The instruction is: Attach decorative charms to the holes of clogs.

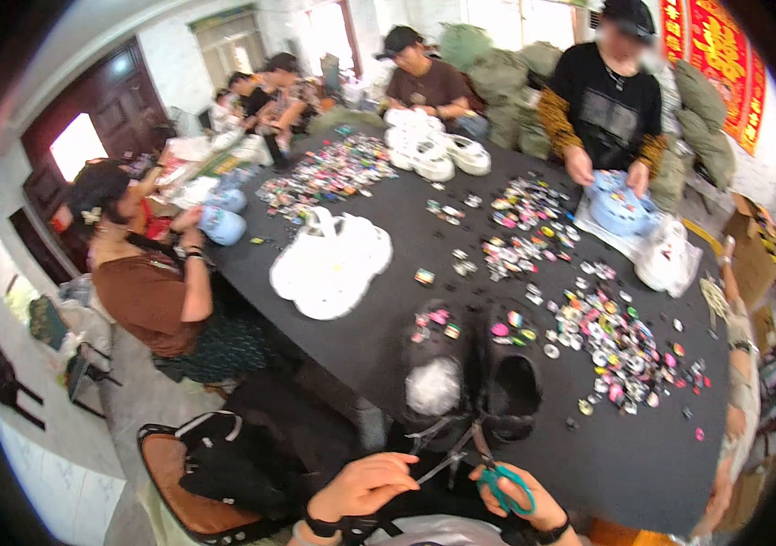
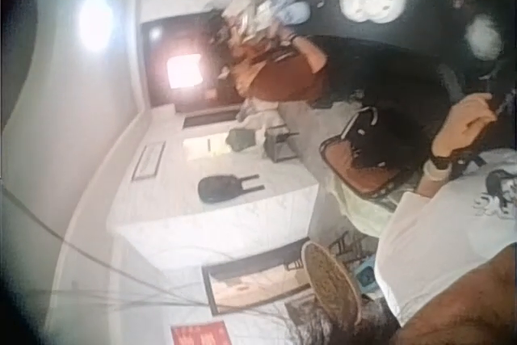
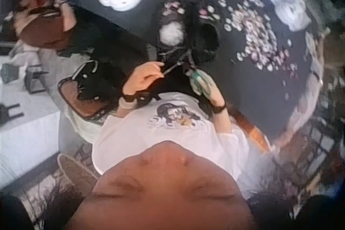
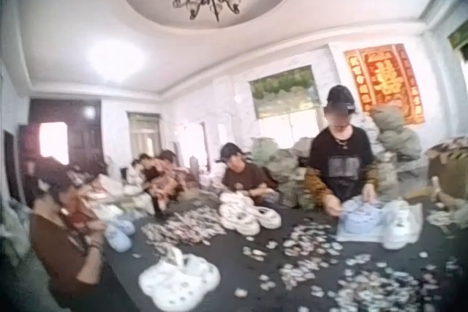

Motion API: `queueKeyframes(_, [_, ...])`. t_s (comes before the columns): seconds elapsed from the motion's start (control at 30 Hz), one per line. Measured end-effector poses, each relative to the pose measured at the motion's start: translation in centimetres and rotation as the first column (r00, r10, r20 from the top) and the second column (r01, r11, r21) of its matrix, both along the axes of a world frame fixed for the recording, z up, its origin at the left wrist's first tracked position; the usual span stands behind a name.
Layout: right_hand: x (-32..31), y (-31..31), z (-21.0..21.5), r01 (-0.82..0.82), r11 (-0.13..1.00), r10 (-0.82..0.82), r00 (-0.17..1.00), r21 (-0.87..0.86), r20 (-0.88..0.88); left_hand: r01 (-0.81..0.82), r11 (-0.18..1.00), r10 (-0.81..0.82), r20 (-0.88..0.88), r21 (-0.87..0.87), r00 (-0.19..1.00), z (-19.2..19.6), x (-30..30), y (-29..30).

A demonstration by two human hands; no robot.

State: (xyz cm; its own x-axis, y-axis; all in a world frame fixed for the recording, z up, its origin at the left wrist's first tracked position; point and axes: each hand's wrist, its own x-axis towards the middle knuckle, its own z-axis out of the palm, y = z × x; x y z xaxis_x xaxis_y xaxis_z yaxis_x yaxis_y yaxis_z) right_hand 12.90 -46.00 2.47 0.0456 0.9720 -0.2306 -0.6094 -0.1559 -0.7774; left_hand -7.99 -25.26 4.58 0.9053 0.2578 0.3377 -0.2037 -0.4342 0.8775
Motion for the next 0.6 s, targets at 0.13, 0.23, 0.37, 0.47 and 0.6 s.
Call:
queueKeyframes(0.13, [0.0,-0.8,0.6,0.040,0.999,-0.040,0.994,0.009,0.102,-0.011,0.998,0.014,0.034,-0.065,0.999,-0.2,0.4,-0.4])
queueKeyframes(0.23, [-0.5,-0.6,1.5,0.059,0.997,-0.063,0.991,0.044,0.118,-0.057,0.993,0.062,0.055,-0.099,0.997,-0.2,0.0,-0.6])
queueKeyframes(0.37, [-0.7,-0.7,2.0,0.091,0.995,-0.097,0.985,0.042,0.146,-0.168,0.977,0.177,0.055,-0.131,0.983,0.7,-1.0,-0.6])
queueKeyframes(0.47, [-0.6,-1.1,1.8,0.107,0.994,-0.109,0.983,0.026,0.151,-0.319,0.945,0.326,0.198,-0.069,0.924,2.3,-3.2,0.2])
queueKeyframes(0.6, [0.3,-2.9,-1.5,0.182,0.983,-0.180,0.980,-0.009,0.082,-0.531,0.824,0.564,0.195,-0.201,0.802,2.8,-8.7,2.0])
